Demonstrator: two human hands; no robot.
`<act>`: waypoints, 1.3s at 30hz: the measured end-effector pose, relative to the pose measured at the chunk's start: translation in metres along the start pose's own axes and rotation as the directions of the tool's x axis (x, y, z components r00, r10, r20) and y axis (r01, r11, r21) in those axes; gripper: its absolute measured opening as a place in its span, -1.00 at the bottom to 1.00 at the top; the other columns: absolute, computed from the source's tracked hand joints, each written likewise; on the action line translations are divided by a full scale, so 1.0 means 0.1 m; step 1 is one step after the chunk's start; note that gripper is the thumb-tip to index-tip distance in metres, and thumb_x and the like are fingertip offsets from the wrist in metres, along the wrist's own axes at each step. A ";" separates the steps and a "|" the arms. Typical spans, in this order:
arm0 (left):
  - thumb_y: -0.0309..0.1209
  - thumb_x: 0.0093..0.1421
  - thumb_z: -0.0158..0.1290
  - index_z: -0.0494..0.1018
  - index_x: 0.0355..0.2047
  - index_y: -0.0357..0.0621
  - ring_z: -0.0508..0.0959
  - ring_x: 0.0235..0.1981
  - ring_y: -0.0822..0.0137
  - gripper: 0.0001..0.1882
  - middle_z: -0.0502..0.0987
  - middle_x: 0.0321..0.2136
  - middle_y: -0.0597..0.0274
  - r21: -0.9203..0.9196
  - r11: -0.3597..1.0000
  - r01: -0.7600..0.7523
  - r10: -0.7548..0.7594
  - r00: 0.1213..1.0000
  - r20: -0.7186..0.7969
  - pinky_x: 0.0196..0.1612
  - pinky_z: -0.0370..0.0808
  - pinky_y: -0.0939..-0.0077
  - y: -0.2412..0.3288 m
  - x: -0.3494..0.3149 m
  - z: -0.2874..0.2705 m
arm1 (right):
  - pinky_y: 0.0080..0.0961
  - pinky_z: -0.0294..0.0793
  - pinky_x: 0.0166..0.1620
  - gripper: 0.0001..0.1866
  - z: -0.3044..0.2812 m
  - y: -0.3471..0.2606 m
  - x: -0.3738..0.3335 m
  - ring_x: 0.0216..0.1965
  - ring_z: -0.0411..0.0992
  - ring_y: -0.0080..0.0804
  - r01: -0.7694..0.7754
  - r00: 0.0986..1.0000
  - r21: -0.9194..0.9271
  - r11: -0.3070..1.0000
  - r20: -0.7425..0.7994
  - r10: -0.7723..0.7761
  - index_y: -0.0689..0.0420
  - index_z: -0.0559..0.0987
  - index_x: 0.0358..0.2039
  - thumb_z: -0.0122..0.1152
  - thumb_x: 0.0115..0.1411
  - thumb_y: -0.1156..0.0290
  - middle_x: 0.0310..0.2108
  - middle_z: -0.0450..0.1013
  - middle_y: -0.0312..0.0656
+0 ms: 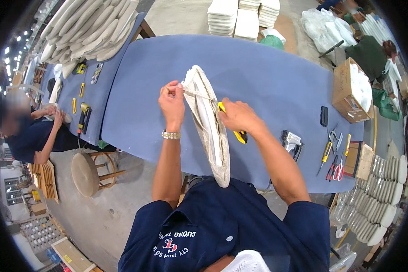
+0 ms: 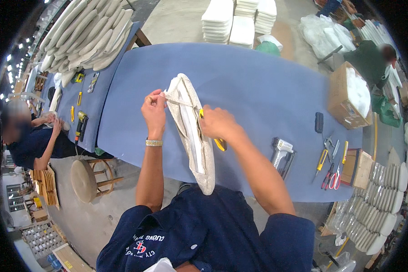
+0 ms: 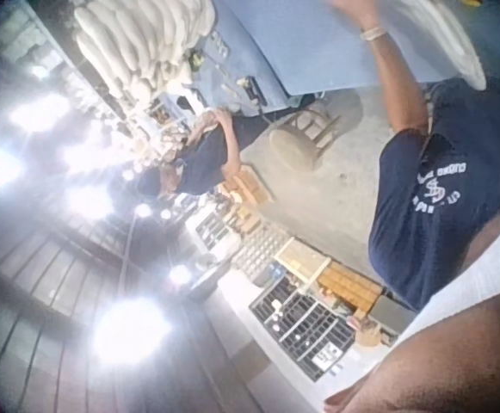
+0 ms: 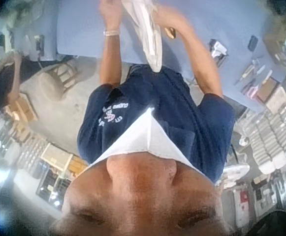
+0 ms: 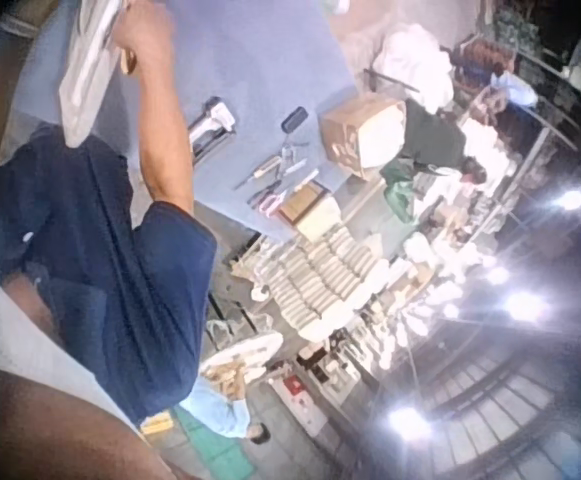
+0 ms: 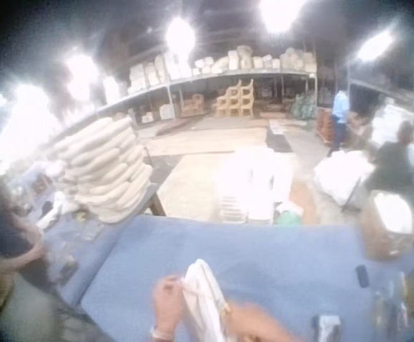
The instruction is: The person assembles cushion covers by inserting foam inserts, trimming excess fabric with a utility knife, and stapling the edges closed. The person repeats this process for multiple cushions on a blue work table in a workshop.
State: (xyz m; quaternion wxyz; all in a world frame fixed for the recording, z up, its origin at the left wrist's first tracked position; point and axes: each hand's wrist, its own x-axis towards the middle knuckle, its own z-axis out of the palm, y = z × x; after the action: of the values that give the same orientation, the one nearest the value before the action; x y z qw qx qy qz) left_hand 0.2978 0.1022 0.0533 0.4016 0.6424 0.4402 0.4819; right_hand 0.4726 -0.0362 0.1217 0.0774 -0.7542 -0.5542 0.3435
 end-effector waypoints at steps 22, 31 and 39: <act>-0.24 0.40 0.05 0.60 -0.32 -0.18 0.60 -0.50 0.11 -0.72 0.64 -0.47 0.13 0.512 0.630 -0.584 0.503 0.809 0.304 -0.36 0.55 0.20 0.26 -0.13 0.39 | 0.03 0.47 -0.10 -0.59 0.17 0.32 0.03 -0.17 0.56 0.19 0.046 0.993 0.445 0.894 -0.121 0.009 0.32 0.49 -0.14 0.04 0.33 0.15 -0.26 0.56 0.24; -0.27 0.45 0.03 0.54 -0.26 -0.25 0.31 -0.57 0.64 -0.72 0.50 -0.52 0.42 -0.353 0.831 0.431 -0.380 0.901 0.208 -0.51 0.26 0.71 -0.17 -0.18 0.55 | -0.10 0.53 -0.37 -0.67 0.18 0.25 0.19 -0.56 0.57 -0.10 0.094 0.995 0.364 0.927 -0.063 -0.076 0.34 0.41 -0.19 -0.02 0.38 0.25 -0.44 0.54 0.12; -0.27 0.43 0.06 0.52 -0.31 -0.19 0.28 -0.58 0.66 -0.75 0.44 -0.55 0.46 -0.227 0.763 0.605 -0.467 0.759 0.454 -0.56 0.18 0.72 -0.07 0.02 0.48 | 0.06 0.49 0.01 -0.56 0.06 0.10 0.23 -0.12 0.55 0.31 -0.008 0.997 0.267 0.964 0.076 -0.012 0.44 0.47 -0.06 -0.02 0.30 0.25 -0.19 0.56 0.36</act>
State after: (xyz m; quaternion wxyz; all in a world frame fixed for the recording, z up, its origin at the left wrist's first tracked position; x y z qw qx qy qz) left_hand 0.3439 0.1016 0.0369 0.7106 0.4797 0.4282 0.2857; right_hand 0.4806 -0.0211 0.1021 0.1572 -0.7226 -0.5062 0.4438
